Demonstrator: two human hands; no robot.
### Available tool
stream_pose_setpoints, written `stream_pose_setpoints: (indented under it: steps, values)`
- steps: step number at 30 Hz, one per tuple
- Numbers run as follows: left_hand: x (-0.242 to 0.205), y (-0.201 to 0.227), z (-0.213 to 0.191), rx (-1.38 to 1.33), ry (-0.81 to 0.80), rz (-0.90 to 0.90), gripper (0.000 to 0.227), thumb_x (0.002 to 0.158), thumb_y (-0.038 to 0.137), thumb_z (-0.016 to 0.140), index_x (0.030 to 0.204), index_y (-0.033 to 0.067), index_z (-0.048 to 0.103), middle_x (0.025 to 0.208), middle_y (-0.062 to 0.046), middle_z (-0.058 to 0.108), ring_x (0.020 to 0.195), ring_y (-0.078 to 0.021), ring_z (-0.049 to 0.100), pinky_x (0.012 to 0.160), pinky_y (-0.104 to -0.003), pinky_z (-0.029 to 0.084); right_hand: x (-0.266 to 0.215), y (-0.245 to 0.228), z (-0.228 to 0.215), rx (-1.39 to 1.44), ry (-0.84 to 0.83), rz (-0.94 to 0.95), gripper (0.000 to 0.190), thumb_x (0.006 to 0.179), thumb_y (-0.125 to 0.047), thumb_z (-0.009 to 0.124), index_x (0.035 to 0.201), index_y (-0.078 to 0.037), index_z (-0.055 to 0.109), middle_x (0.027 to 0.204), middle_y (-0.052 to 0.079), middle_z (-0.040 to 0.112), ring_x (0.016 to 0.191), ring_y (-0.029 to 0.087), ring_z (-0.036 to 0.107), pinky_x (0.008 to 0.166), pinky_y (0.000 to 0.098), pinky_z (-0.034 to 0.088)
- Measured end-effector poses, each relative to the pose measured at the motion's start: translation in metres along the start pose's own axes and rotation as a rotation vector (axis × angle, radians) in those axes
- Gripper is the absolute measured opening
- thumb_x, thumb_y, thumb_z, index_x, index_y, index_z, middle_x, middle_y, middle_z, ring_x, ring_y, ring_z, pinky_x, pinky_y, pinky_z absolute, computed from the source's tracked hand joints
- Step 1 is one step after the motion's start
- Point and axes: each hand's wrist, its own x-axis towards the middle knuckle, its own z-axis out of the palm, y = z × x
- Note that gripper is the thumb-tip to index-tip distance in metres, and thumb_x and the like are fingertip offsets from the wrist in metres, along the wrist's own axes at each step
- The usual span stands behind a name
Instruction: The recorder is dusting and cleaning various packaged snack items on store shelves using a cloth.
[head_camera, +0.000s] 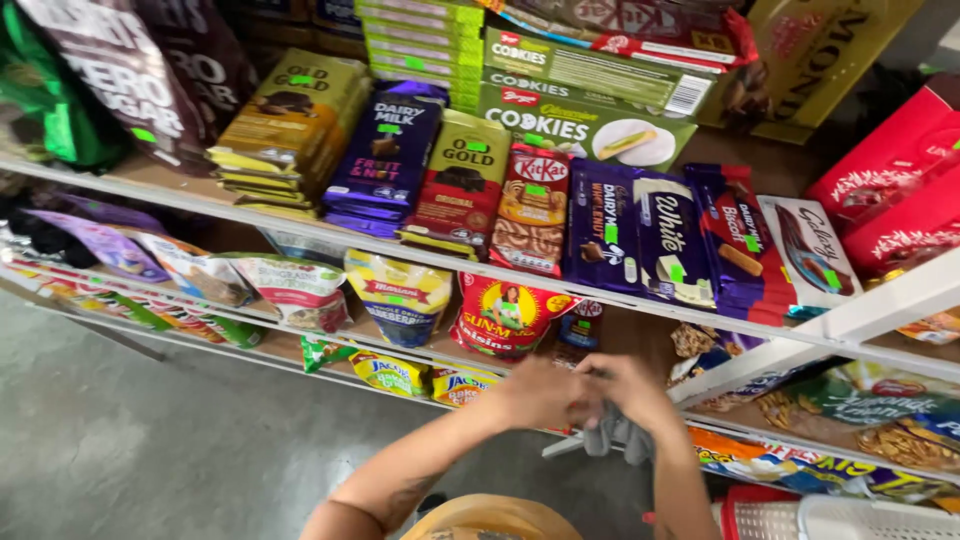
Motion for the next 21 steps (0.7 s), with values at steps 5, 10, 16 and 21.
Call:
stream_pose_setpoints:
  steps: [5, 10, 16, 21]
  values:
    - [-0.09, 0.034, -0.134, 0.411, 0.997, 0.411, 0.012, 0.088, 0.019, 0.076, 0.099, 0.022, 0.072, 0.094, -0.006, 0.074, 0.097, -0.0293, 0.072, 0.087, -0.044, 0.056, -0.05, -0.136, -0.088, -0.185, 0.486, -0.512, 0.03, 0.079, -0.022, 0.084, 0.107, -0.03, 0.079, 0.099, -0.008, 0.077, 0.097, 0.019, 0.073, 0.085, 0.0363, 0.058]
    - [-0.088, -0.001, -0.141, 0.741, 1.051, 0.07, 0.067, 0.064, 0.025, 0.096, 0.121, 0.0194, 0.062, 0.115, -0.004, 0.062, 0.124, -0.0276, 0.048, 0.112, -0.062, 0.026, -0.026, -0.212, -0.104, -0.769, 0.694, -0.656, 0.024, 0.09, -0.036, 0.076, 0.112, -0.03, 0.072, 0.111, -0.011, 0.066, 0.1, 0.017, 0.062, 0.07, 0.0303, 0.058]
    - [-0.073, -0.022, -0.121, 0.853, 1.235, 0.02, 0.035, 0.078, 0.007, 0.087, 0.107, 0.0212, 0.073, 0.099, 0.001, 0.07, 0.115, -0.0207, 0.058, 0.118, -0.064, 0.016, -0.02, -0.219, -0.091, -0.888, 0.602, -0.597, 0.024, 0.093, -0.041, 0.07, 0.11, -0.025, 0.072, 0.106, -0.006, 0.067, 0.099, 0.02, 0.059, 0.057, 0.032, 0.059]
    - [-0.058, -0.046, -0.098, 0.961, 1.349, 0.041, 0.041, 0.081, 0.003, 0.083, 0.114, 0.0217, 0.068, 0.105, 0.001, 0.067, 0.117, -0.0205, 0.056, 0.118, -0.066, 0.015, 0.001, -0.207, -0.098, -0.752, 0.744, -0.546, 0.008, 0.096, -0.04, 0.067, 0.099, -0.034, 0.072, 0.097, -0.02, 0.068, 0.093, 0.012, 0.063, 0.061, 0.0307, 0.059]
